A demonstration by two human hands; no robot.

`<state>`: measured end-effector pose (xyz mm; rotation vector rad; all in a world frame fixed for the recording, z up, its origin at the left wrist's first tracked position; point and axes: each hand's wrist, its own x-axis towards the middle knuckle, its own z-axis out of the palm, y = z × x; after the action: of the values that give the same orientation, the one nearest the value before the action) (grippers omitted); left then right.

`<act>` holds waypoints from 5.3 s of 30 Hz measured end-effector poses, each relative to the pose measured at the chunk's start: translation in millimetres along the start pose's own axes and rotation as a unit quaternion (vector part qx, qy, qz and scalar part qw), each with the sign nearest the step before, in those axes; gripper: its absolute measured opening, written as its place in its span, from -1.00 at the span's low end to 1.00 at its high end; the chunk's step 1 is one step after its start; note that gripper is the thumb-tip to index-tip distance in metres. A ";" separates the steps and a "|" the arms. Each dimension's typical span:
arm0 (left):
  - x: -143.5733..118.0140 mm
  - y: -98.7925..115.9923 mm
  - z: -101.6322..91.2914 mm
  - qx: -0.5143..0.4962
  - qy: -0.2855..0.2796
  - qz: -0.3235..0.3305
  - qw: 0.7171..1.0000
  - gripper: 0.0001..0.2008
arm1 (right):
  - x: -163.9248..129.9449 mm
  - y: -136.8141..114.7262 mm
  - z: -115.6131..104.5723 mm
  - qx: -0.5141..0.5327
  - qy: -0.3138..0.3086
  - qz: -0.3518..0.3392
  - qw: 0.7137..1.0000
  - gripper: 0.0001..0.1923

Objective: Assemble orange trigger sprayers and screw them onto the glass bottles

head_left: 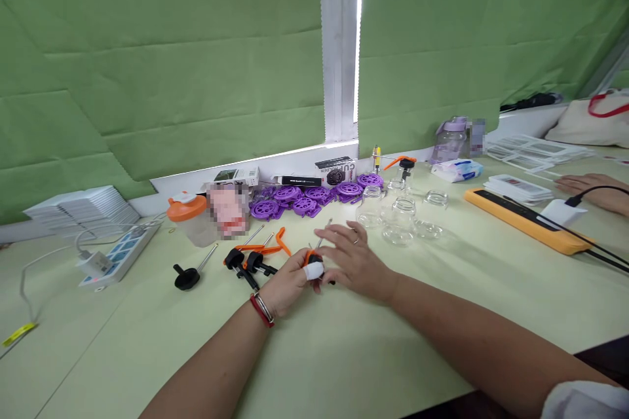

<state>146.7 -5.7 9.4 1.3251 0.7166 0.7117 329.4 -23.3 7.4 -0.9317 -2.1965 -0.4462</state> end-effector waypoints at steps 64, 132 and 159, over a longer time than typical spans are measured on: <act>8.8 -4.7 -8.7 -0.064 0.175 0.048 0.981 -0.59 | -6.8 1.8 20.2 0.217 -0.103 0.208 0.948 -0.90; -4.5 -6.6 10.8 0.569 0.208 0.323 0.727 0.12 | -5.1 -20.9 21.6 0.786 -0.102 0.345 0.503 -0.69; -19.4 41.9 -0.8 0.044 0.107 -0.010 0.993 -0.44 | -9.0 28.1 48.6 0.229 -0.171 0.231 0.930 -0.69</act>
<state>132.4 -16.3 52.0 1.3321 0.9424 0.8216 331.6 17.9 -31.7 -1.2726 -2.1330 0.4668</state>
